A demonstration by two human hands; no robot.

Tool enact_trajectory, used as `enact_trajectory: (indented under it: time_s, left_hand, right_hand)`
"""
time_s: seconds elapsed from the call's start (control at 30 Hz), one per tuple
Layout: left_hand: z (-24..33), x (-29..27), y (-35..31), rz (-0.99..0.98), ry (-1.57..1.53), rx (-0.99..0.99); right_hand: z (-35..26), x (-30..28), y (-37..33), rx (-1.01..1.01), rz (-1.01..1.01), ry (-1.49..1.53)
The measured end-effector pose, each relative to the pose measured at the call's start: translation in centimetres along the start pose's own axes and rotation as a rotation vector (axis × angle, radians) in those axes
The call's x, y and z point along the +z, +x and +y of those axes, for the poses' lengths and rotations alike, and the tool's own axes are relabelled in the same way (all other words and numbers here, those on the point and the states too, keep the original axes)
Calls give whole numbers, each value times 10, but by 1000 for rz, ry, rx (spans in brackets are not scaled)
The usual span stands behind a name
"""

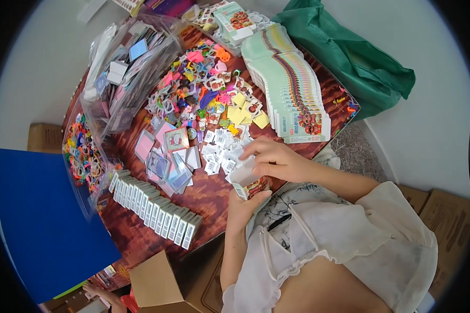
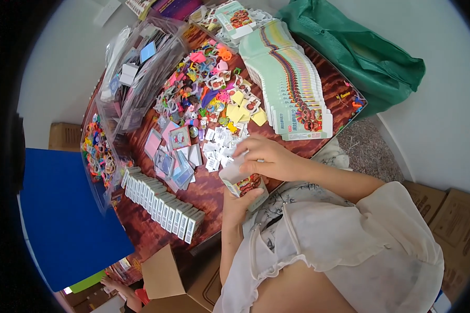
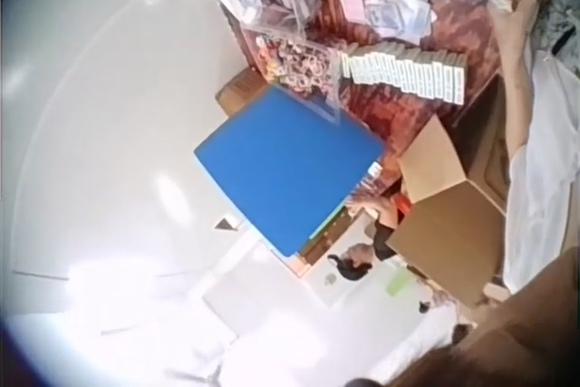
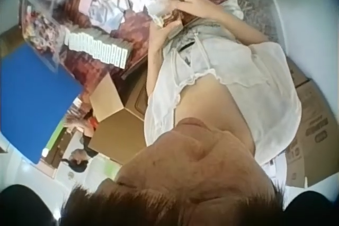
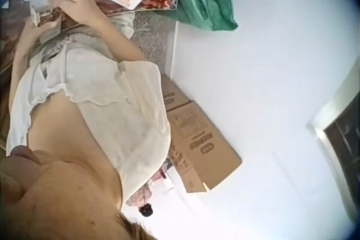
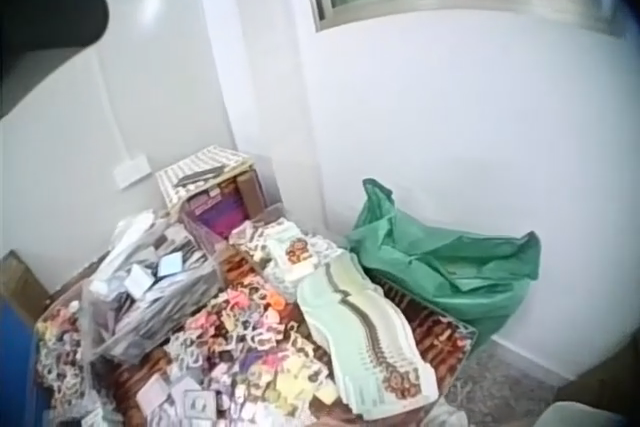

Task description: Sort small toy cards and place them into individual white boxes, then stack the completed boxes.

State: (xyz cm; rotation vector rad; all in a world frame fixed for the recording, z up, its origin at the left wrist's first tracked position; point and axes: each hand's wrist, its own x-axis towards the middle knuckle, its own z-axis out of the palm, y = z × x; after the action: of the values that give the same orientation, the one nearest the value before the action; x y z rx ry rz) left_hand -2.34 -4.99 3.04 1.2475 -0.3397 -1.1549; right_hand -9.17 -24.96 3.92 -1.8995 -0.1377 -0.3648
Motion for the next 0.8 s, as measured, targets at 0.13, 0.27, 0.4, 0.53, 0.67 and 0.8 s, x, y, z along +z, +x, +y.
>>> enact_trajectory:
  time_s: [0.13, 0.27, 0.4, 0.53, 0.67, 0.8]
  left_hand:
    - [-15, -4, -4, 161, -6, 73]
    - [-28, -12, 1, 212, -208, 187]
    - [-34, -6, 0, 248, -268, 207]
    - [-38, -6, -4, 239, -312, 138]
    - [-39, -10, -14, 283, -121, 219]
    - [-8, 13, -24, 480, 27, 344]
  right_hand:
    - [-2, 3, 5, 381, -306, 193]
    - [-17, 22, 7, 352, 26, 713]
    - [-14, 24, 3, 216, 28, 209]
    - [-12, 20, 5, 30, 90, 41]
    - [-7, 20, 6, 121, 87, 113]
    - [1, 24, 4, 230, 161, 288]
